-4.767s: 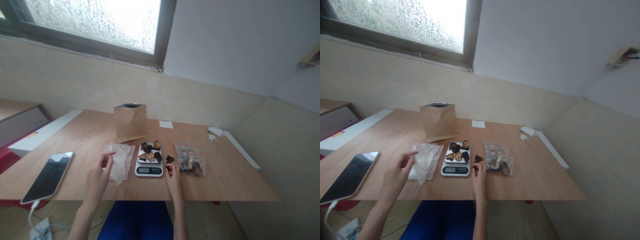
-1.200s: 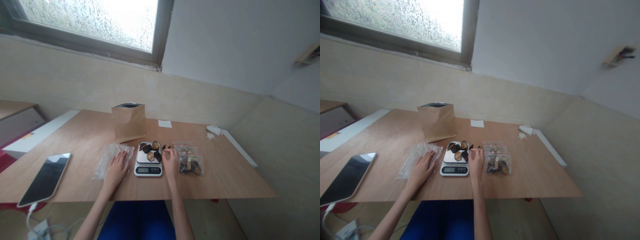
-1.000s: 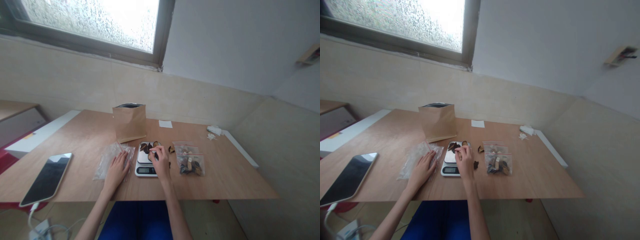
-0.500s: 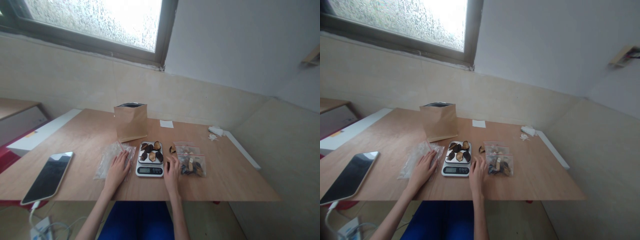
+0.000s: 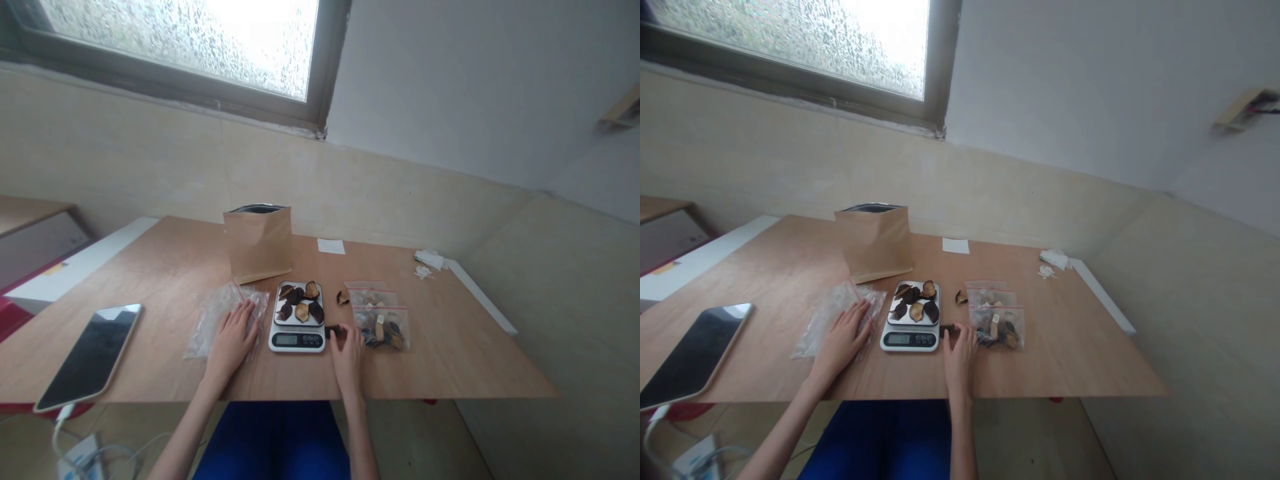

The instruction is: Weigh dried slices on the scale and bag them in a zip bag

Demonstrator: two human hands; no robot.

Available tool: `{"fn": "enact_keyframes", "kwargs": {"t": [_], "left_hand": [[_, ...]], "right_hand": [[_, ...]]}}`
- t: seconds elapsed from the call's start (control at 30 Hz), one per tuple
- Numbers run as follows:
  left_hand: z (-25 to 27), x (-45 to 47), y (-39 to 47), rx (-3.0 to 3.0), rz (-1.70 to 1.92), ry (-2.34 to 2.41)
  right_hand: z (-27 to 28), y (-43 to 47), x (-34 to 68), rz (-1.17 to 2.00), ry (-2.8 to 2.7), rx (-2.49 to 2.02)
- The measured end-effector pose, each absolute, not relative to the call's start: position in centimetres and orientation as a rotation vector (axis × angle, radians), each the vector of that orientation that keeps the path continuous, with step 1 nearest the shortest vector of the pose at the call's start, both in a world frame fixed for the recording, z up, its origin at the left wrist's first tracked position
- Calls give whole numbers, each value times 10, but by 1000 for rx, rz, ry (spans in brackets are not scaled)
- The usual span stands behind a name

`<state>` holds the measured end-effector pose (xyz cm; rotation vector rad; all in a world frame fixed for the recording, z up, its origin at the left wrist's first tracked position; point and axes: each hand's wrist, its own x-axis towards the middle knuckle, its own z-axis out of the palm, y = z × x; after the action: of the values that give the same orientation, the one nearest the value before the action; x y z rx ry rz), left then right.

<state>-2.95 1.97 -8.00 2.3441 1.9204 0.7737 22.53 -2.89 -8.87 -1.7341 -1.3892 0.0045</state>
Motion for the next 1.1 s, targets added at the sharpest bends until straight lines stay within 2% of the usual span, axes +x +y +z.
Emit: {"fn": "enact_keyframes", "kwargs": {"t": [0.17, 0.3, 0.53, 0.8, 0.97, 1.1], "left_hand": [[-78, -29, 20, 2331, 766, 1923], [-78, -29, 20, 2334, 751, 1916], [-78, -29, 20, 2336, 754, 1928], [-79, -29, 19, 2340, 744, 1923], [-80, -29, 19, 2347, 743, 1922], [-79, -30, 20, 2330, 755, 1922]], "right_hand": [[-85, -31, 223, 255, -1153, -1605], [-61, -31, 209, 302, -1037, -1537], [-16, -1, 168, 576, -1299, -1408], [-40, -7, 175, 223, -1203, -1502], [-78, -38, 205, 159, -1163, -1592], [-85, -47, 215, 207, -1179, -1594]]}}
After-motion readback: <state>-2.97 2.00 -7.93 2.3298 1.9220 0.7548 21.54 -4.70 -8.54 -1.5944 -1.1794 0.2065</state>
